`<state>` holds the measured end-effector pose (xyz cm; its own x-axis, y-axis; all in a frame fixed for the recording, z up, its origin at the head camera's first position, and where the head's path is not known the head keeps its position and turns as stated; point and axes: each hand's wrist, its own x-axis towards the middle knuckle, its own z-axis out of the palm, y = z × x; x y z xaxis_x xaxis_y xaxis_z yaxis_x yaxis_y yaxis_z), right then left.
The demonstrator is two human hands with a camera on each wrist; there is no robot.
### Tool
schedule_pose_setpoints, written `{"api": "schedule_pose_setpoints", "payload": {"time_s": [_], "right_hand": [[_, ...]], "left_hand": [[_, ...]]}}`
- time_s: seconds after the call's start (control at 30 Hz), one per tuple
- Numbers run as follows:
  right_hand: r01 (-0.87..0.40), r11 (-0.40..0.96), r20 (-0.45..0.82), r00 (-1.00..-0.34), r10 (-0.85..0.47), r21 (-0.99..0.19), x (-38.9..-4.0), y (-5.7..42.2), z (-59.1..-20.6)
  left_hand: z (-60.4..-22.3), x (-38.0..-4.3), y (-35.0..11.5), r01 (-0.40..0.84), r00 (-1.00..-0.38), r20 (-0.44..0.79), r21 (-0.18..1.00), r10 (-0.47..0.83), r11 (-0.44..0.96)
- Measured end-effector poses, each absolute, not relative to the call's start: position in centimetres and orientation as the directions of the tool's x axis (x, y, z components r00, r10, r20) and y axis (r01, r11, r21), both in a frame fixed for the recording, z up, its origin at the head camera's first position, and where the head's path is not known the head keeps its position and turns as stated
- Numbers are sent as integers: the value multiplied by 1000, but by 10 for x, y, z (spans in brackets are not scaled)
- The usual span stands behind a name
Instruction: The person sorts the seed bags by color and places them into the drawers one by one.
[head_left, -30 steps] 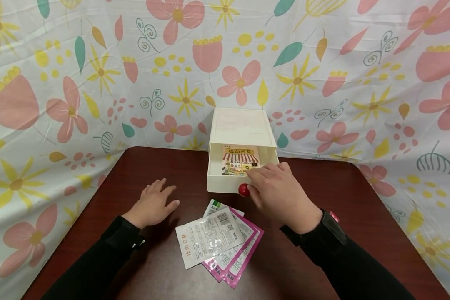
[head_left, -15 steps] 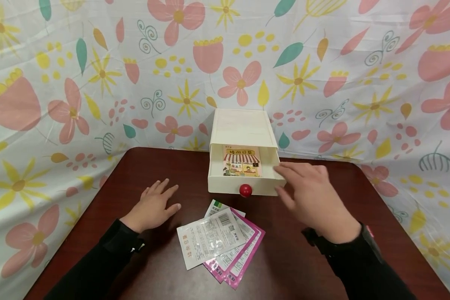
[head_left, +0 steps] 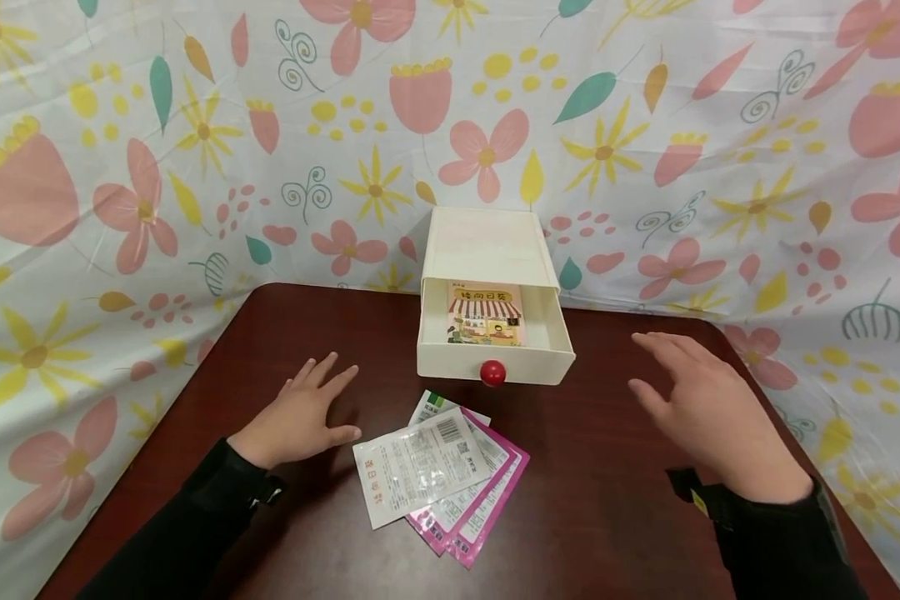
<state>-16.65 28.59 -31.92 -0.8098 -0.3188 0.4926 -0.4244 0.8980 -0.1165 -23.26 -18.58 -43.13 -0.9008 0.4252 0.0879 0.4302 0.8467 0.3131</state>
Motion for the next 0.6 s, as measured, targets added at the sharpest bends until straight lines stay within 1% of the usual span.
{"api": "schedule_pose_setpoints", "payload": {"time_s": [0.17,0.33,0.5,0.6], "right_hand": [[-385,911,397,-867,-302,-148,-168,292,-324],[-352,920,303,-908,-291,-172,-168,295,-328],[-321,925,195,-939,-283,-203,-169,294,-331],[-316,925,149,-946,-289,-212,-170,292,-333]], "left_hand": [[-429,-226,-187,446,-893,97,320,439,836],[-427,-219,-187,448,-892,98,323,442,833],[-427,-214,-188,430,-897,57,338,438,837],[-428,-211,-192,414,-902,29,345,432,842]]}}
